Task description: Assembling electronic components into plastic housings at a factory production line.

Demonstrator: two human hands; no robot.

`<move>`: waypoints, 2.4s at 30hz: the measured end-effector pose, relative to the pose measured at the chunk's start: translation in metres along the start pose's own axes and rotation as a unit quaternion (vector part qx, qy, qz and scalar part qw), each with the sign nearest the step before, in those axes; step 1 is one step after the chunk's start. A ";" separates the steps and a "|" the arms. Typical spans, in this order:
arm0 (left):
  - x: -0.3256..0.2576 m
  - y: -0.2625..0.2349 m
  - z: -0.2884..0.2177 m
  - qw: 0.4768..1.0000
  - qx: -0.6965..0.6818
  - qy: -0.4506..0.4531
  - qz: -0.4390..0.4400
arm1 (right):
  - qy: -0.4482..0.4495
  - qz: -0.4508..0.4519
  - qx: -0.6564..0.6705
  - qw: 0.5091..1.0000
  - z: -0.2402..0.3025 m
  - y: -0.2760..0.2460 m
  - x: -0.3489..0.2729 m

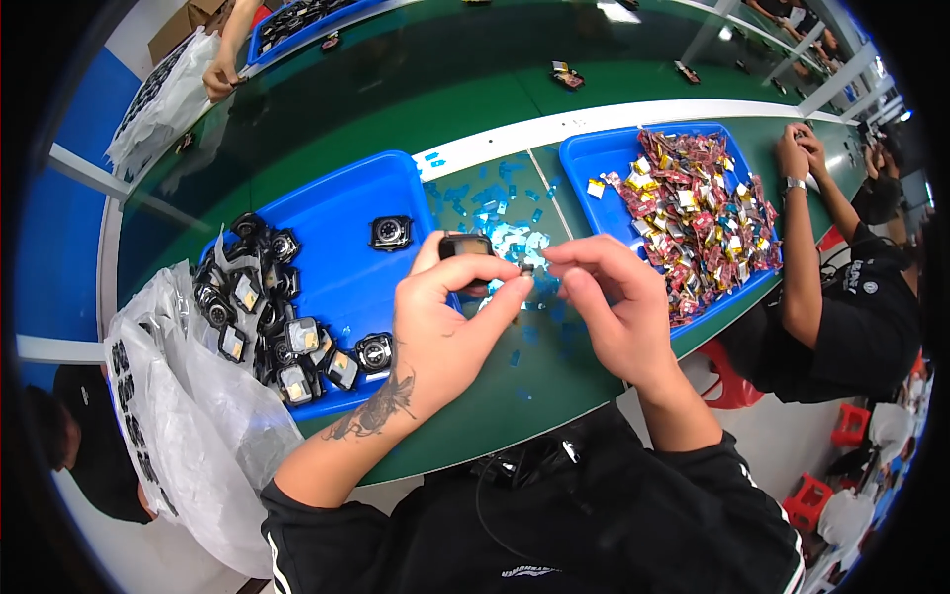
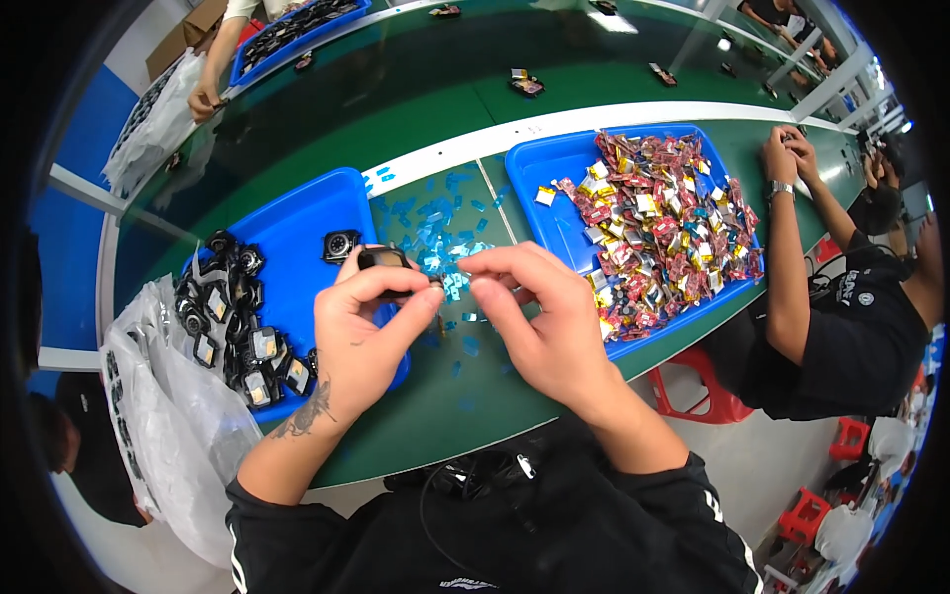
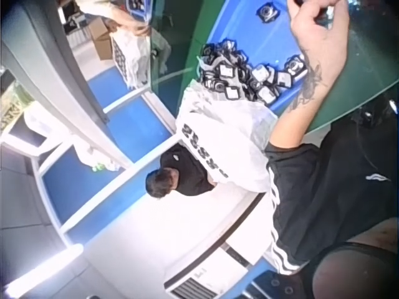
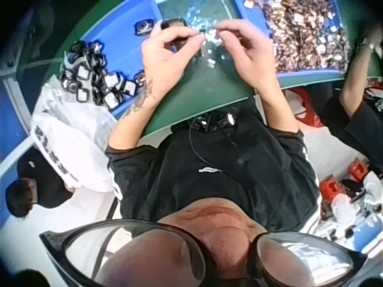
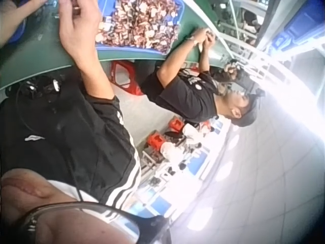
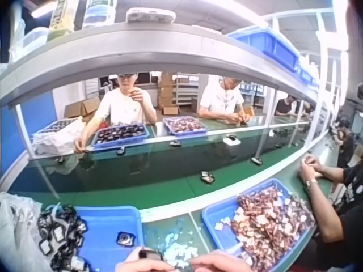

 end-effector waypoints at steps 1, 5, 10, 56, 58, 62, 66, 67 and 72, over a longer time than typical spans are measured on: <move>0.001 0.005 0.000 1.000 0.007 -0.002 0.018 | -0.001 0.001 -0.001 1.000 0.000 -0.001 0.000; -0.002 0.012 -0.001 0.994 0.023 -0.050 0.096 | -0.106 0.036 -0.054 0.992 0.014 0.006 0.000; -0.002 0.023 0.000 0.962 -0.242 -0.046 0.117 | -0.093 -0.050 -0.007 0.994 0.016 -0.007 -0.002; 0.000 0.020 -0.008 0.964 -0.255 0.014 0.067 | 0.040 0.035 0.069 0.996 0.008 -0.003 -0.008; -0.002 0.013 -0.001 0.990 -0.058 0.025 0.124 | 0.034 0.032 0.098 0.994 0.008 -0.003 -0.008; -0.001 0.013 -0.033 0.977 0.142 0.119 0.103 | 0.041 0.042 0.163 0.985 0.012 -0.006 -0.006; -0.001 0.012 -0.038 0.973 0.167 0.135 0.087 | 0.044 0.058 0.196 0.978 0.005 -0.007 -0.006; -0.001 0.011 -0.038 0.973 0.165 0.136 0.088 | 0.045 0.056 0.195 0.978 0.004 -0.007 -0.006; -0.001 0.012 -0.022 0.987 0.048 -0.027 0.150 | 0.019 0.066 0.238 0.969 -0.001 -0.004 -0.008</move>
Point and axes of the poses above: each hand's wrist, its own x-axis towards the middle knuckle, its own y-axis out of the palm, z = x × y, the point moved 6 cm from there along x, towards the middle knuckle, and after that the axes turned 12 degrees about z, right-handed, at the moved point
